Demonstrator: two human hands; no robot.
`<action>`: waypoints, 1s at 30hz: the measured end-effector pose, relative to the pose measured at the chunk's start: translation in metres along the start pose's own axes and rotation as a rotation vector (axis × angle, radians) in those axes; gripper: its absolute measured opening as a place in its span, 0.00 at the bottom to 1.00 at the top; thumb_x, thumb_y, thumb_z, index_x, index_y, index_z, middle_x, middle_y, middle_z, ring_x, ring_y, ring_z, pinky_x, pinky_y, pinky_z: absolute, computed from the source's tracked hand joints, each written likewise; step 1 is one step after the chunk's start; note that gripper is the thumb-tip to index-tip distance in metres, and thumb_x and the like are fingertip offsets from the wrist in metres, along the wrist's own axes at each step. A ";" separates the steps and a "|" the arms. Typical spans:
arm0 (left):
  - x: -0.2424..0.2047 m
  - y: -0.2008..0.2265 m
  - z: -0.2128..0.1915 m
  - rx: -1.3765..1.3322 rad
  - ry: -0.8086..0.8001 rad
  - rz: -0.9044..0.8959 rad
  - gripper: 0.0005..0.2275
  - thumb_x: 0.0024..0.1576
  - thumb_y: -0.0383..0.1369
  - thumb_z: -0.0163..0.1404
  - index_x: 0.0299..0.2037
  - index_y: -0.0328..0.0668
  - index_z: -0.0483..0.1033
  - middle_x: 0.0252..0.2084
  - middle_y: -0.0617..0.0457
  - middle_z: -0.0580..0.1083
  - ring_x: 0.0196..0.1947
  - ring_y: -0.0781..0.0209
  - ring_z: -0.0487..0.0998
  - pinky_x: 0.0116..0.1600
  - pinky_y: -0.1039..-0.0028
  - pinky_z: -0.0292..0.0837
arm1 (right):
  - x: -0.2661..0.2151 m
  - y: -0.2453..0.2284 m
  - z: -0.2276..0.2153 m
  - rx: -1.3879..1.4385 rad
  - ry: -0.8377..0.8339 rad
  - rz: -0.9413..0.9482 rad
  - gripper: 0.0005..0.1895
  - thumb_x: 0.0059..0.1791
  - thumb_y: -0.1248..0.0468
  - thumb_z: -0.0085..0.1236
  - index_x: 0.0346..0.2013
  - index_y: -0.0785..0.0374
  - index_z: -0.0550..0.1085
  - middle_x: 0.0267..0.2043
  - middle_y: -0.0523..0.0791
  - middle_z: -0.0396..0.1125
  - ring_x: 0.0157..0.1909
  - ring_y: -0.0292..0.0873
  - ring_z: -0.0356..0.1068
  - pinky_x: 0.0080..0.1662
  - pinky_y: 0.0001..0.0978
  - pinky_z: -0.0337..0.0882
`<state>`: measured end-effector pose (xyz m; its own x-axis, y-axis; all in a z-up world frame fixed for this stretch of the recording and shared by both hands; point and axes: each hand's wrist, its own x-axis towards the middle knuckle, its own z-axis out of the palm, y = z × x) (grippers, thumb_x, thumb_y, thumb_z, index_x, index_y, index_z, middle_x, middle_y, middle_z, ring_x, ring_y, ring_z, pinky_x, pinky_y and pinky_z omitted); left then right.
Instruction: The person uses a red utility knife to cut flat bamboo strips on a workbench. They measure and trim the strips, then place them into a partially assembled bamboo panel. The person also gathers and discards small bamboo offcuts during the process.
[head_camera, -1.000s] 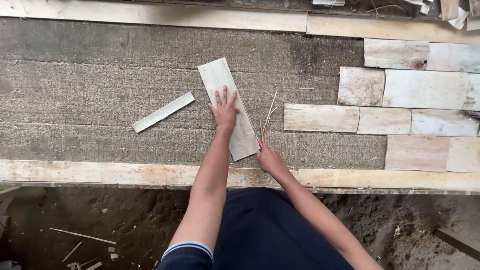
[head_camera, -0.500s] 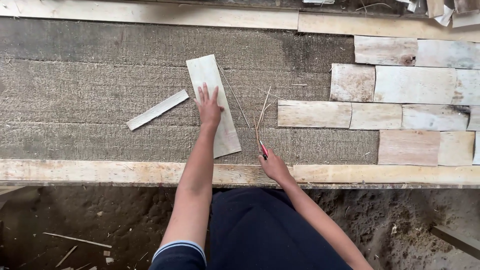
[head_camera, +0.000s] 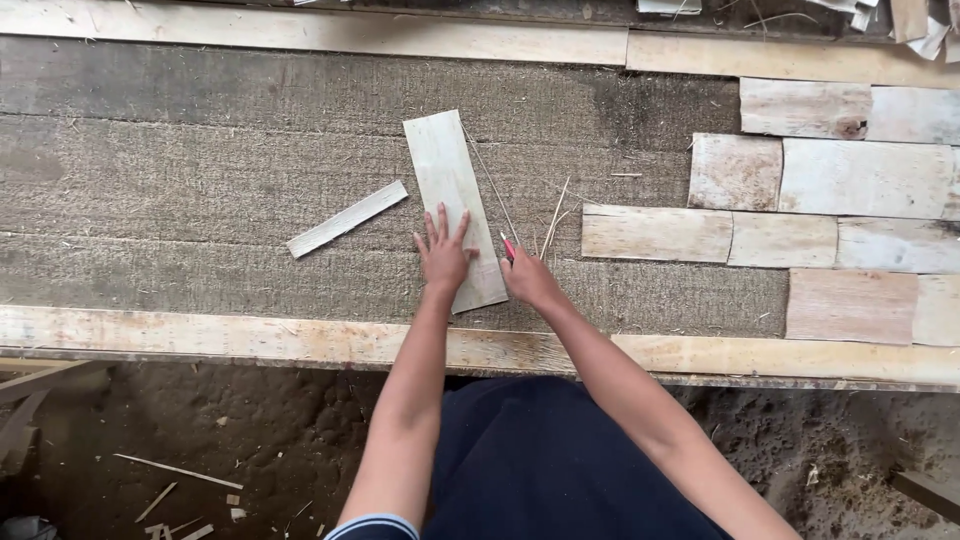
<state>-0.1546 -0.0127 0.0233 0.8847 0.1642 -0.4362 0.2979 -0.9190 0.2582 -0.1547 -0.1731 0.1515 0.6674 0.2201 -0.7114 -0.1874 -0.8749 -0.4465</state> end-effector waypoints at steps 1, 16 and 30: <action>0.000 -0.001 0.001 0.002 -0.003 0.001 0.36 0.59 0.48 0.54 0.76 0.77 0.47 0.81 0.53 0.34 0.79 0.45 0.30 0.75 0.36 0.33 | 0.008 -0.001 0.002 0.003 -0.001 0.002 0.28 0.56 0.48 0.35 0.59 0.68 0.66 0.52 0.65 0.71 0.59 0.65 0.71 0.56 0.57 0.72; 0.004 -0.004 0.003 -0.022 -0.038 -0.006 0.36 0.61 0.50 0.50 0.77 0.78 0.42 0.81 0.55 0.30 0.79 0.43 0.27 0.75 0.36 0.33 | 0.021 -0.011 0.029 -0.054 0.033 0.070 0.29 0.55 0.51 0.36 0.59 0.73 0.64 0.55 0.66 0.69 0.58 0.69 0.71 0.57 0.59 0.71; -0.003 0.004 -0.006 0.020 -0.058 -0.041 0.37 0.60 0.52 0.49 0.77 0.78 0.40 0.81 0.57 0.28 0.79 0.45 0.24 0.75 0.37 0.32 | 0.013 0.015 0.067 -0.056 0.031 0.114 0.25 0.54 0.53 0.35 0.54 0.73 0.66 0.51 0.67 0.71 0.56 0.69 0.72 0.53 0.60 0.73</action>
<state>-0.1539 -0.0143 0.0311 0.8495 0.1811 -0.4956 0.3256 -0.9190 0.2223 -0.1974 -0.1541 0.0991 0.6662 0.1056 -0.7383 -0.2228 -0.9166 -0.3321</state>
